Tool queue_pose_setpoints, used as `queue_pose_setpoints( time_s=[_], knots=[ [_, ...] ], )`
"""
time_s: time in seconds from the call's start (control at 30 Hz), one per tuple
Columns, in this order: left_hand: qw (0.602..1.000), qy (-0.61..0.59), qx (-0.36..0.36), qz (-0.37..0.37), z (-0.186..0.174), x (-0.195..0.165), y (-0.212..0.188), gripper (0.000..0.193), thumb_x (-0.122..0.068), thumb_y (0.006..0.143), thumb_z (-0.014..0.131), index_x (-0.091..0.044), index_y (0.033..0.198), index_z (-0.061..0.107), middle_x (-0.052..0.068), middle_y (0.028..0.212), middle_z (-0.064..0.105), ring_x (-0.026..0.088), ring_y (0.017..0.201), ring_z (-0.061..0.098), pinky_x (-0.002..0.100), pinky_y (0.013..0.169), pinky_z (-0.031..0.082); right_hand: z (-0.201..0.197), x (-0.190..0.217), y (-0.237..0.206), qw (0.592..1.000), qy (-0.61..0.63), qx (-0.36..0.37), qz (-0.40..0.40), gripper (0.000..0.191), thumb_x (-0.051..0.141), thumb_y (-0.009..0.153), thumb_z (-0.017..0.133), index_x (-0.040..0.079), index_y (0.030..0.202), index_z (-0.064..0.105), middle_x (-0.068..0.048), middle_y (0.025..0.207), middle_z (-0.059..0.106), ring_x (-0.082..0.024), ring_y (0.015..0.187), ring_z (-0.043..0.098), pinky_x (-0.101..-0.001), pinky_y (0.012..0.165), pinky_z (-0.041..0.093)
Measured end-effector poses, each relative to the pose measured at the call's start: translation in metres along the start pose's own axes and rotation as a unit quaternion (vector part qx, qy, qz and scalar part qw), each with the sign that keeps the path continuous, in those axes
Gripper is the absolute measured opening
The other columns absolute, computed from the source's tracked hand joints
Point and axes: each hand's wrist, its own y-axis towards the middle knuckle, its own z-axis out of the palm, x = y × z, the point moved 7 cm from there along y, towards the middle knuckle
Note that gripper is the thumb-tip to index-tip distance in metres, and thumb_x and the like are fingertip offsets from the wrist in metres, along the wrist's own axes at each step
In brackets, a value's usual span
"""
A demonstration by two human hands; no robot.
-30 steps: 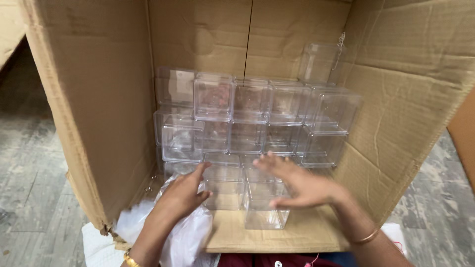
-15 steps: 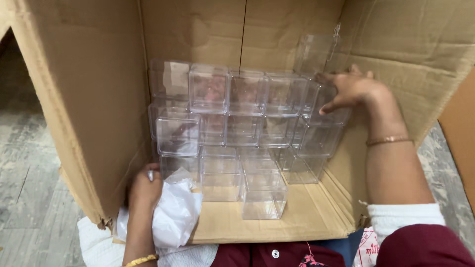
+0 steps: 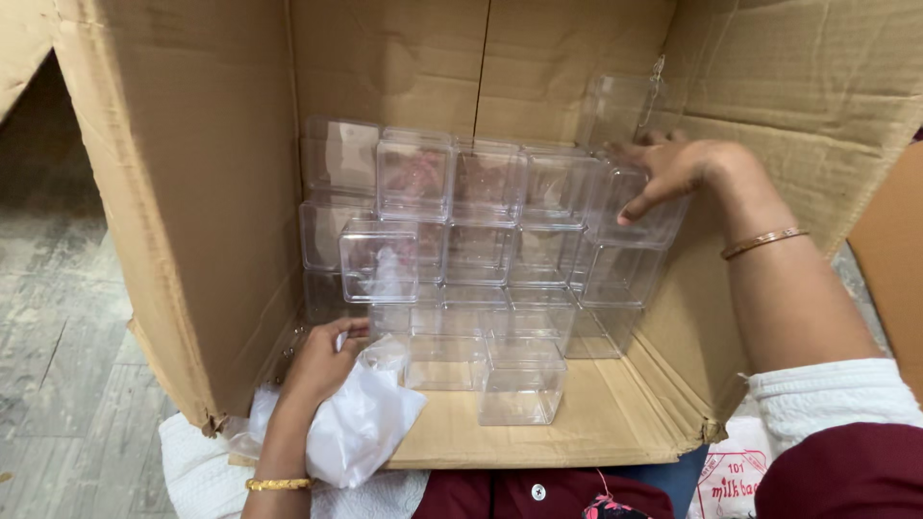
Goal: The person removes clear plastic containers from a white plastic bag and places them into a cardboard box. They repeat this process, stacking the containers in rows inside the box.
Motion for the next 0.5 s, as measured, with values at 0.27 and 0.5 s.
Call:
queue_pose_setpoints(
  time_s=[0.27, 0.5],
  knots=[
    [0.999, -0.031, -0.001, 0.008, -0.001, 0.0, -0.003, 0.035, -0.002, 0.088, 0.055, -0.007, 0.116, 0.076, 0.008, 0.105, 0.082, 0.016, 0.097, 0.076, 0.031, 0.088, 0.056, -0.001, 0.007, -0.009, 0.989, 0.117, 0.041, -0.081, 0.139, 0.063, 0.053, 0.085, 0.033, 0.164, 0.007, -0.01, 0.171, 0.013, -0.033, 0.158, 0.017, -0.0485, 0.124, 0.026],
    [0.997, 0.039, -0.045, -0.044, -0.005, -0.003, -0.006, 0.027, -0.01, 0.092, 0.059, -0.01, 0.115, 0.074, 0.011, 0.104, 0.079, 0.023, 0.094, 0.076, 0.037, 0.086, 0.056, -0.003, 0.001, 0.002, 0.993, 0.047, -0.025, -0.103, 0.137, 0.064, 0.059, 0.086, 0.023, 0.162, 0.007, -0.019, 0.17, 0.002, -0.034, 0.158, 0.009, -0.0439, 0.125, 0.021]
  ],
)
